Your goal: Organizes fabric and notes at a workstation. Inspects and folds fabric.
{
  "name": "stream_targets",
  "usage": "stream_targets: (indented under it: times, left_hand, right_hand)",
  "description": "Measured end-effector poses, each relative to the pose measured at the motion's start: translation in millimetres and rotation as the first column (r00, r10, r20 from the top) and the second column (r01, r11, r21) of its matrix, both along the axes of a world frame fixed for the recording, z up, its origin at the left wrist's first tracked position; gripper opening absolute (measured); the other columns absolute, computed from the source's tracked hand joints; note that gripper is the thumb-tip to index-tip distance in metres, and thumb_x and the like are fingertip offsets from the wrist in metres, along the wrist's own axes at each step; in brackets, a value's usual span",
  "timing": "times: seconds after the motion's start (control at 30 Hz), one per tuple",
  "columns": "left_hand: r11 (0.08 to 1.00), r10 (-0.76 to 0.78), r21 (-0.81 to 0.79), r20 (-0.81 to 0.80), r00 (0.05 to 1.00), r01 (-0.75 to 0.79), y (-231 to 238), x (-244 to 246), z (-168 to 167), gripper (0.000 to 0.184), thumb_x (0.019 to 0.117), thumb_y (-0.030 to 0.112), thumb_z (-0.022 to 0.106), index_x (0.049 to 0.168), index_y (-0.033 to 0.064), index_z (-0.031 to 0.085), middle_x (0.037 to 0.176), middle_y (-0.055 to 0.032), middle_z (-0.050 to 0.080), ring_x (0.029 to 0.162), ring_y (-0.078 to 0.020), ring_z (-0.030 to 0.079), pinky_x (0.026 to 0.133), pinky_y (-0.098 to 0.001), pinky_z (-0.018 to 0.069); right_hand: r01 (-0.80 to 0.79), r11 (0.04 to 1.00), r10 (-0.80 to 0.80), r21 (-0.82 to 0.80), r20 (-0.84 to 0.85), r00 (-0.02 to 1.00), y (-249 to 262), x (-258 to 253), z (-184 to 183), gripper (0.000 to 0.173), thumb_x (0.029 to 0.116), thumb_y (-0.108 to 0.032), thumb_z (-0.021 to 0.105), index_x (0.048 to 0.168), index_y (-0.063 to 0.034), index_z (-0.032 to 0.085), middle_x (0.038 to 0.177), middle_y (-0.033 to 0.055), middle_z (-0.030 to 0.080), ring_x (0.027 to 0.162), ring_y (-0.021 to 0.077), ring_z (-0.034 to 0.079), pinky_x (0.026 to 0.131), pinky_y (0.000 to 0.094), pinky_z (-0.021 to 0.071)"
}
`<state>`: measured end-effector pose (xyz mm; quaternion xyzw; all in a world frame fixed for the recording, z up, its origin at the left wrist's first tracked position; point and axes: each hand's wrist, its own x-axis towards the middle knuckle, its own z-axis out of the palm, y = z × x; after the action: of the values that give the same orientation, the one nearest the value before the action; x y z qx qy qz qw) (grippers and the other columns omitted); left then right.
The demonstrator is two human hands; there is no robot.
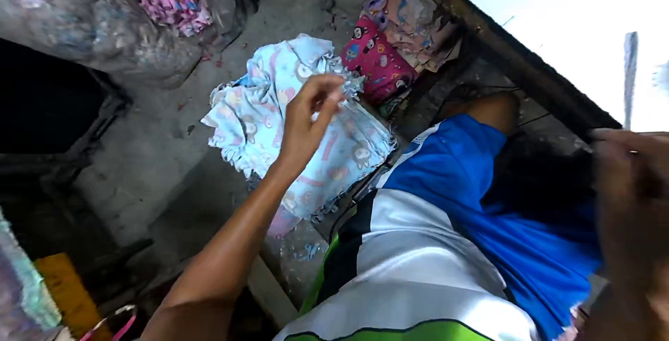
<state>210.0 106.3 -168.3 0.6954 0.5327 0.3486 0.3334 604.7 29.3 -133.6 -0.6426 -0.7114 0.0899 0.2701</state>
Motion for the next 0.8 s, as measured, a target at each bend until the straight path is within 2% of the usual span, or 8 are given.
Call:
stream_targets:
  times: [0.1, 0.17, 0.27, 0.37, 0.47, 0.63, 0.7, 0.8]
  left_hand:
    - [0.974, 0.215, -0.026, -0.193, 0.958, -0.224, -62, -49, -15, 0.035, 0.1079, 0.02, 0.048, 0.13, -0.005, 0.059, 0.117, -0.0179, 0.067, 0.101, -0.0202, 0.068, 0.09, -0.0383, 0.0573]
    - [0.946, 0.313, 0.006, -0.271, 0.911, -0.323, -94, -68, -27, 0.033, 0.1082, 0.02, 0.048, 0.129, -0.003, 0.059, 0.119, -0.0187, 0.066, 0.105, -0.0227, 0.067, 0.092, -0.0406, 0.0552]
    - [0.907, 0.415, 0.056, -0.293, 0.861, -0.418, -117, -81, -43, 0.031, 0.1087, 0.017, 0.045, 0.129, -0.0014, 0.059, 0.127, -0.0178, 0.063, 0.112, -0.0212, 0.065, 0.097, -0.0394, 0.0529]
    - [0.911, 0.411, 0.105, -0.336, 0.848, -0.4, -117, -75, -53, 0.03, 0.107, 0.013, 0.046, 0.128, -0.0032, 0.06, 0.132, -0.0196, 0.06, 0.119, -0.0269, 0.062, 0.101, -0.0436, 0.051]
    - [0.939, 0.343, 0.133, -0.363, 0.866, -0.317, -114, -64, -63, 0.029, 0.1053, 0.012, 0.049, 0.127, -0.0033, 0.061, 0.134, -0.0208, 0.06, 0.128, -0.0326, 0.056, 0.108, -0.047, 0.0454]
    - [0.973, 0.232, 0.05, -0.281, 0.931, -0.227, -121, -32, -71, 0.027, 0.1035, 0.012, 0.053, 0.122, -0.0038, 0.064, 0.121, -0.0196, 0.064, 0.106, -0.027, 0.066, 0.092, -0.0409, 0.0554]
    - [0.979, 0.198, -0.004, -0.24, 0.95, -0.205, -127, -12, -74, 0.038, 0.0972, 0.018, 0.065, 0.128, -0.0028, 0.06, 0.122, -0.019, 0.065, 0.107, -0.0268, 0.066, 0.09, -0.0414, 0.0563]
    - [0.956, 0.258, -0.047, -0.338, 0.905, -0.29, -137, 17, -83, 0.089, 0.0795, 0.047, 0.083, 0.148, 0.0018, 0.048, 0.137, -0.0222, 0.058, 0.121, -0.036, 0.061, 0.096, -0.0526, 0.0534]
  right_hand:
    - [-0.273, 0.955, 0.245, -0.114, -0.212, 0.946, 17, -38, -26, 0.025, 0.104, -0.015, 0.056, 0.115, 0.0014, 0.071, 0.098, 0.0179, 0.069, 0.079, 0.0236, 0.067, 0.071, 0.0408, 0.0576]
    - [-0.398, 0.894, 0.317, -0.205, -0.34, 0.886, 30, -68, -50, 0.021, 0.1029, -0.014, 0.058, 0.114, -0.0023, 0.072, 0.097, 0.0112, 0.072, 0.079, 0.0185, 0.07, 0.073, 0.0388, 0.0608]
    - [-0.532, 0.8, 0.409, -0.277, -0.397, 0.822, 52, -115, -83, 0.02, 0.1037, -0.008, 0.057, 0.115, -0.0027, 0.072, 0.1, 0.0112, 0.074, 0.084, 0.0226, 0.072, 0.078, 0.0444, 0.0616]
    - [-0.54, 0.764, 0.431, -0.353, -0.343, 0.835, 61, -160, -106, 0.02, 0.1039, -0.011, 0.059, 0.115, 0.0, 0.071, 0.105, 0.019, 0.072, 0.091, 0.0358, 0.071, 0.08, 0.0578, 0.0573]
    - [-0.428, 0.763, 0.367, -0.485, -0.22, 0.904, 60, -191, -116, 0.037, 0.0983, -0.028, 0.071, 0.119, 0.0029, 0.068, 0.112, 0.0255, 0.066, 0.1, 0.0448, 0.066, 0.08, 0.0641, 0.0533]
    - [-0.429, 0.753, 0.369, -0.5, -0.22, 0.903, 54, -201, -134, 0.029, 0.0938, -0.018, 0.075, 0.108, 0.0061, 0.069, 0.112, 0.0287, 0.063, 0.111, 0.0485, 0.059, 0.093, 0.0645, 0.0475]
    - [-0.443, 0.713, 0.334, -0.543, -0.291, 0.896, 50, -199, -128, 0.028, 0.0971, -0.02, 0.071, 0.108, 0.0052, 0.068, 0.104, 0.0253, 0.066, 0.102, 0.0436, 0.064, 0.088, 0.0622, 0.0504]
    - [-0.538, 0.634, 0.252, -0.555, -0.51, 0.823, 49, -205, -109, 0.029, 0.099, -0.023, 0.07, 0.111, 0.0026, 0.065, 0.088, 0.0186, 0.068, 0.077, 0.0318, 0.067, 0.073, 0.0524, 0.0553]
